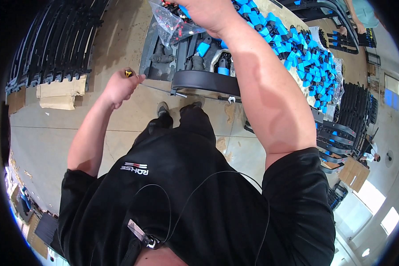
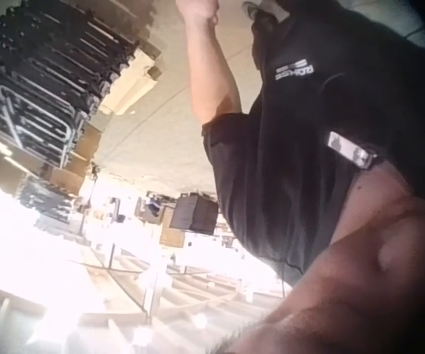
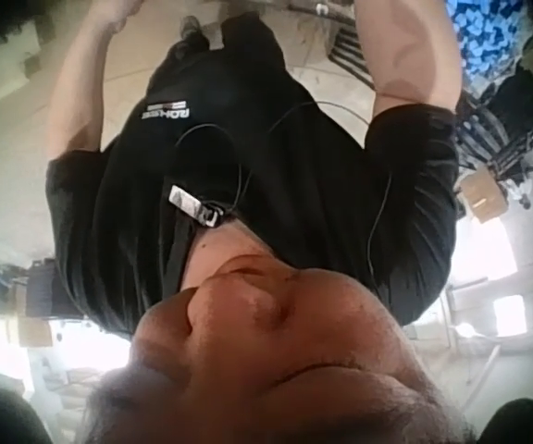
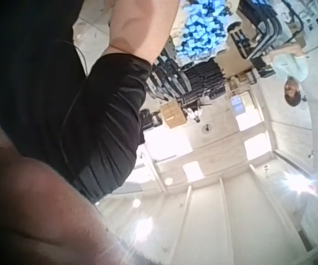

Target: Assemble metal furniture frames by attaching plastic end caps and securing them with screws.

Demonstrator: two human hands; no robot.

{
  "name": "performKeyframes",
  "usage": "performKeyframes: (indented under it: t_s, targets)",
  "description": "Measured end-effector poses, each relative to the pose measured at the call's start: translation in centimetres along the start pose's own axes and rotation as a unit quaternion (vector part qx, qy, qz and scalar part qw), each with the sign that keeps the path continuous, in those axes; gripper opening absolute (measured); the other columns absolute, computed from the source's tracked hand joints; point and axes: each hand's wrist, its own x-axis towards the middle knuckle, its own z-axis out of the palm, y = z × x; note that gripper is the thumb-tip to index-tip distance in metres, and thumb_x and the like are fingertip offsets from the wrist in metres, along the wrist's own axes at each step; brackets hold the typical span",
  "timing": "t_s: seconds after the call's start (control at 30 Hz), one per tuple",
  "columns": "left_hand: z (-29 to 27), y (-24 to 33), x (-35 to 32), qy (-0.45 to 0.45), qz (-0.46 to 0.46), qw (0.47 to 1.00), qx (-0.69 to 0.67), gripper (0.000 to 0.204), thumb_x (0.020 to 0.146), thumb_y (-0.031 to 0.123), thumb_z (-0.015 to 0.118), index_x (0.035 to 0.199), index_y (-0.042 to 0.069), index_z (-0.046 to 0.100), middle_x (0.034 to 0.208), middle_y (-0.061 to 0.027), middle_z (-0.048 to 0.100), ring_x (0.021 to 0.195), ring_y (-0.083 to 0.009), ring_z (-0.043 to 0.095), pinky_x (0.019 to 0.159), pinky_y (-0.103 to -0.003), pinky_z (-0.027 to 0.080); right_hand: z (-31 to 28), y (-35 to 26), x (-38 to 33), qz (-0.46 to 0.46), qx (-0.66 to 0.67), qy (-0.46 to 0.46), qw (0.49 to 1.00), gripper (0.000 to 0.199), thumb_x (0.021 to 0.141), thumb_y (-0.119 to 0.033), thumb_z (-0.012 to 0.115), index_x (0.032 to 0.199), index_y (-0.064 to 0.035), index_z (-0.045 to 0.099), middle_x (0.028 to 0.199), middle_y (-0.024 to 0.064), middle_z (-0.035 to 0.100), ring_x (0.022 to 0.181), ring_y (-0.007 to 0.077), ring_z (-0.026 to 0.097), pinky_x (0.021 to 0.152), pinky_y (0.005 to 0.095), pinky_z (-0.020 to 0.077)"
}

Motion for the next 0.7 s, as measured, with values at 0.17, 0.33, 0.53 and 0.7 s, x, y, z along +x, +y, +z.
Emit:
performKeyframes:
  t_s: [0.17,0.33,0.53,0.7]
  targets:
    - [1.9,-4.4,-0.7,0.159,0.169,0.972,0.034,0.030,0.086,0.022,0.078,0.084,0.002,0.055,0.071,-0.0042,0.056,0.068,-0.0126,0.050,0.062,-0.032,0.045,0.3,-1.1,-0.4,-0.032,-0.021,-0.067,0.997,0.022,0.088,-0.021,0.070,0.094,-0.0001,0.073,0.086,0.0042,0.072,0.079,0.0149,0.064,0.073,0.0330,0.0507]
    - [4.2,-8.4,-0.4,0.240,0.311,0.918,-0.051,0.028,0.085,0.014,0.076,0.082,0.004,0.051,0.071,-0.0039,0.053,0.069,-0.0115,0.049,0.063,-0.030,0.045,0.5,-1.3,-0.6,0.023,0.063,-0.039,0.997,0.022,0.087,-0.015,0.069,0.102,0.0010,0.073,0.093,0.0039,0.072,0.083,0.0149,0.064,0.078,0.0317,0.0506]
    - [6.3,-12.0,2.6,0.281,0.337,0.887,-0.145,0.024,0.085,0.012,0.074,0.079,0.006,0.051,0.071,-0.0016,0.052,0.068,-0.0099,0.047,0.062,-0.027,0.043,0.7,-1.2,-0.5,0.057,0.080,-0.037,0.994,0.024,0.089,-0.015,0.071,0.107,0.0012,0.072,0.099,0.0025,0.072,0.087,0.0143,0.063,0.081,0.0310,0.0496]
    - [5.9,-11.4,6.4,0.241,0.258,0.922,-0.159,0.027,0.084,0.015,0.075,0.075,0.006,0.051,0.072,0.0004,0.052,0.069,-0.0105,0.046,0.063,-0.030,0.043,1.0,-0.5,-0.4,0.053,0.053,-0.059,0.995,0.021,0.091,-0.015,0.070,0.104,-0.0002,0.072,0.097,0.0018,0.072,0.087,0.0132,0.063,0.081,0.0311,0.0494]
